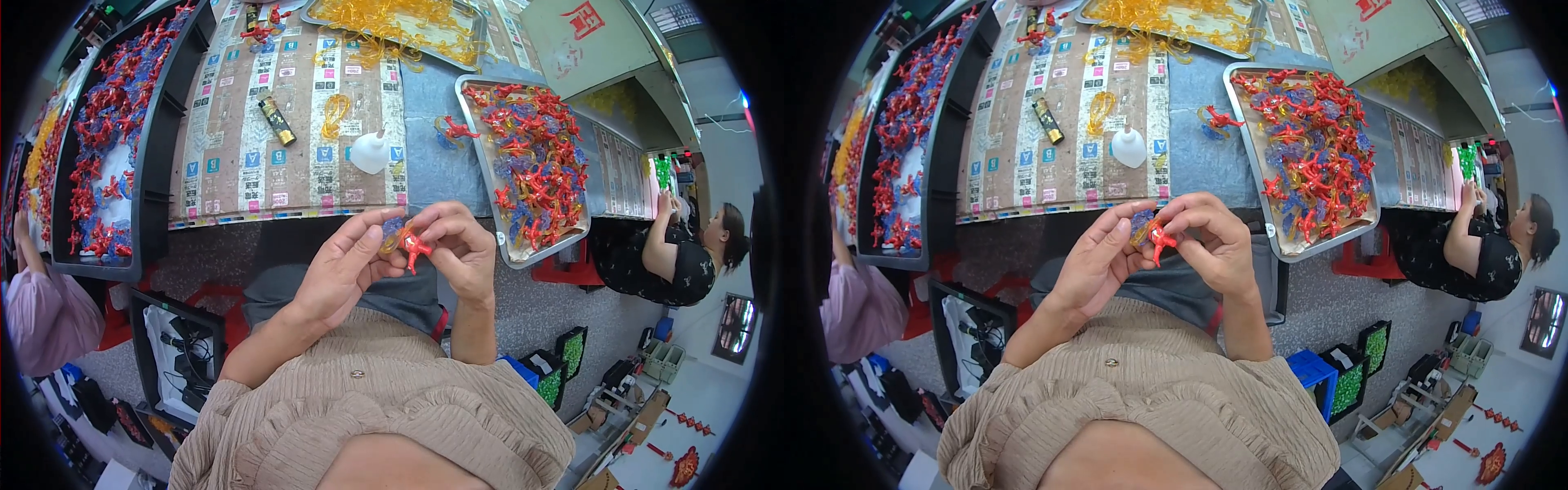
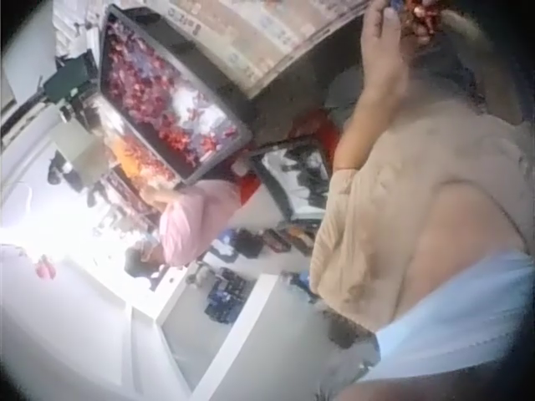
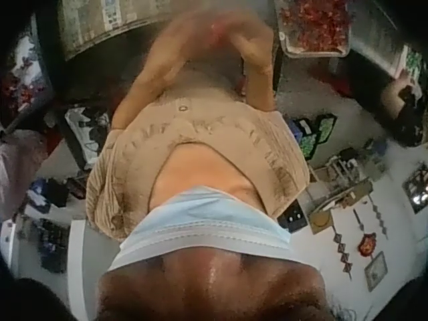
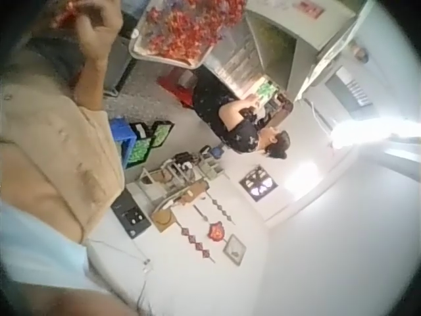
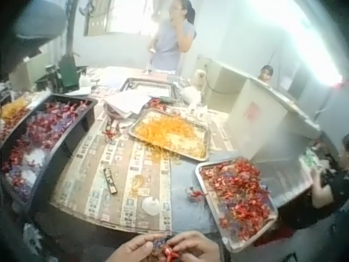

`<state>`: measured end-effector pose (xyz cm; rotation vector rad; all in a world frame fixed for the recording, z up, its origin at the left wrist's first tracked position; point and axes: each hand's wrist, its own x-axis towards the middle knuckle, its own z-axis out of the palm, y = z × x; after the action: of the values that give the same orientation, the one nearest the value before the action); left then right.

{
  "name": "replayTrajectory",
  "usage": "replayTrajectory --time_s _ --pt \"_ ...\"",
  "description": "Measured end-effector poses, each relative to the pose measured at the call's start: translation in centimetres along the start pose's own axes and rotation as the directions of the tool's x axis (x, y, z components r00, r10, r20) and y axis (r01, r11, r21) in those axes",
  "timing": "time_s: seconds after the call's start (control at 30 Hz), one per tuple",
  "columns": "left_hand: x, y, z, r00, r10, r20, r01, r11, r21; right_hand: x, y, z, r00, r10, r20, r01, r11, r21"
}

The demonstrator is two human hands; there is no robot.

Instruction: The person assembles toy figurines by attaching plastic effect pieces onto figurines by hand, applying glue from a squeeze bottle, and placing the assembled figures onto a tray.

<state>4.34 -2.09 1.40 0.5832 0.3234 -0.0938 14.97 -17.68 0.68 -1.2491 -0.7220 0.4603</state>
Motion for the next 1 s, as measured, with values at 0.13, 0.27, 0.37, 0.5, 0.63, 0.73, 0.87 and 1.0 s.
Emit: replayTrajectory --time_s 0.13,0.27,0.37,0.5,0.63,0.73,0.87,1.0 --pt "0.2 -0.2 0.2 1.000 -0.011 0.011 0.011 1.000 -0.019 -0.1 -1.1 -0.1 0.999 0.009 -0.047 -0.018 0.978 -0.206" --pt "0.3 -0.2 1.3 0.995 0.091 -0.031 -0.085 0.983 0.164 0.1 -1.4 -0.8 0.988 -0.156 -0.016 0.126 0.850 -0.511" --pt "0.4 -0.5 1.4 0.986 0.166 0.018 -0.165 0.952 0.257 0.0 -1.6 -1.2 0.978 -0.207 -0.015 0.166 0.822 -0.545" --pt "0.5 -0.6 1.6 0.983 0.164 0.077 -0.179 0.943 0.279 -0.3 -1.5 -1.5 0.953 -0.300 -0.032 0.231 0.795 -0.560" --pt "0.5 -0.3 1.9 0.983 0.161 0.085 -0.181 0.927 0.330 0.1 -2.7 -2.6 0.926 -0.378 -0.002 0.280 0.688 -0.670" --pt "-0.3 0.1 1.3 0.984 0.165 0.068 -0.179 0.920 0.349 1.2 -4.4 -5.1 0.861 -0.505 -0.055 0.163 0.377 -0.912" --pt "-2.0 0.5 -1.2 0.991 0.131 -0.017 -0.111 0.895 0.431 3.5 -6.5 -9.3 0.805 -0.563 -0.185 -0.068 0.221 -0.973" --pt "-3.4 0.3 -2.7 0.986 0.153 -0.073 -0.105 0.889 0.447 5.2 -8.0 -12.0 0.859 -0.437 -0.267 -0.184 0.223 -0.957"
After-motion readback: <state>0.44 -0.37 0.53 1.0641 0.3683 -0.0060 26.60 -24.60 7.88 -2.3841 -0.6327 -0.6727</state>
